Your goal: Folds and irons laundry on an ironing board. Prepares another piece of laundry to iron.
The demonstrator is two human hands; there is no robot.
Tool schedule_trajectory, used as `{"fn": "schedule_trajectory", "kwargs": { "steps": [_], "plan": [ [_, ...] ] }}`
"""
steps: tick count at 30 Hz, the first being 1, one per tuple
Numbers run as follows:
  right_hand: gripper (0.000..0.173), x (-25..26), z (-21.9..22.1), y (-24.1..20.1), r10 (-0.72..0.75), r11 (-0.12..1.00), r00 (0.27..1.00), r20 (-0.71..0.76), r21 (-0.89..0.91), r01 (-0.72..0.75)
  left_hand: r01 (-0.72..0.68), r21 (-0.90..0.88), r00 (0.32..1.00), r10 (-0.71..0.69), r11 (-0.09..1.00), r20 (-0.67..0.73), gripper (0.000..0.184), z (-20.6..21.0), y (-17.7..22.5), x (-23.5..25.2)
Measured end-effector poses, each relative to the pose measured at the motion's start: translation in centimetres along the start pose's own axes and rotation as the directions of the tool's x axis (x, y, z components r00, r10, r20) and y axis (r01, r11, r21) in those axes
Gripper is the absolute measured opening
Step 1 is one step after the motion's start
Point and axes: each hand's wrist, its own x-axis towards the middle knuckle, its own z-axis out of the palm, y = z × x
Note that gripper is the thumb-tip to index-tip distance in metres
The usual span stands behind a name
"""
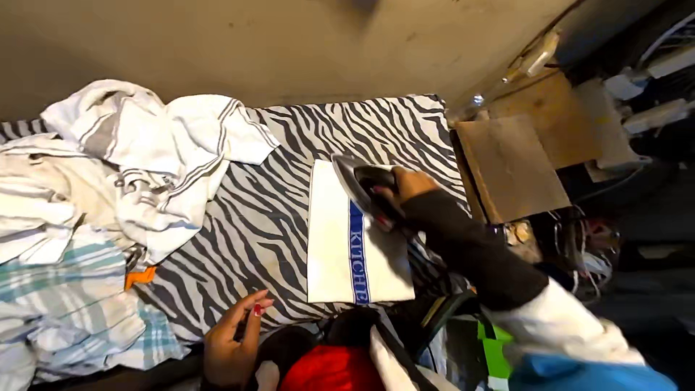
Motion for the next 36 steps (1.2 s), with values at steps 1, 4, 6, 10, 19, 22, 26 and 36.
{"fn": "schedule_trajectory", "kwargs": {
  "steps": [1, 4, 6, 10, 19, 22, 26, 36],
  "plan": [
    [0.06, -2.7, 1.2, 0.6, 0.031, 0.999, 0.999, 0.03, 0.044, -0.032, 0.005, 0.021, 0.999, -0.006, 1.0, 0.048, 0.029, 0.7, -0.2, 0.6],
    [0.074, -12.1, 6.0, 0.6, 0.236, 0.963, 0.968, 0.083, 0.111, -0.244, 0.039, 0.158, 0.959, -0.081, 0.987, 0.271, 0.041, 2.5, -0.6, 2.2],
    [0.072, -15.3, 8.1, 1.0, 0.411, 0.899, 0.911, 0.038, 0.15, -0.412, 0.103, 0.145, 0.909, -0.153, 0.984, 0.389, 0.05, 3.7, -1.1, 3.3],
    [0.073, -13.2, 6.4, 1.8, 0.6, 0.767, 0.797, 0.065, 0.235, -0.597, 0.458, -0.077, 0.747, -0.337, 0.886, 0.572, 0.053, 5.0, -0.8, 7.1],
    [0.071, -0.7, -1.3, 5.2, 0.293, 0.931, 0.955, 0.045, 0.216, -0.295, 0.671, -0.514, 0.712, -0.271, 0.534, 0.648, 0.037, 11.0, -0.8, 16.9],
    [0.068, -1.2, -5.4, 10.4, 0.308, 0.938, 0.948, -0.082, 0.195, -0.288, 0.664, -0.553, 0.729, -0.27, 0.504, 0.629, 0.033, 12.2, -0.2, 19.2],
    [0.07, -0.7, -7.8, 17.5, 0.459, 0.882, 0.86, -0.221, 0.23, -0.412, 0.691, -0.531, 0.707, -0.305, 0.49, 0.638, 0.04, 13.0, 0.5, 20.1],
    [0.072, 2.0, -8.9, 21.8, 0.441, 0.895, 0.818, -0.37, 0.119, -0.43, 0.751, -0.518, 0.659, -0.425, 0.409, 0.62, 0.02, 13.8, 3.0, 19.9]
  ]
}}
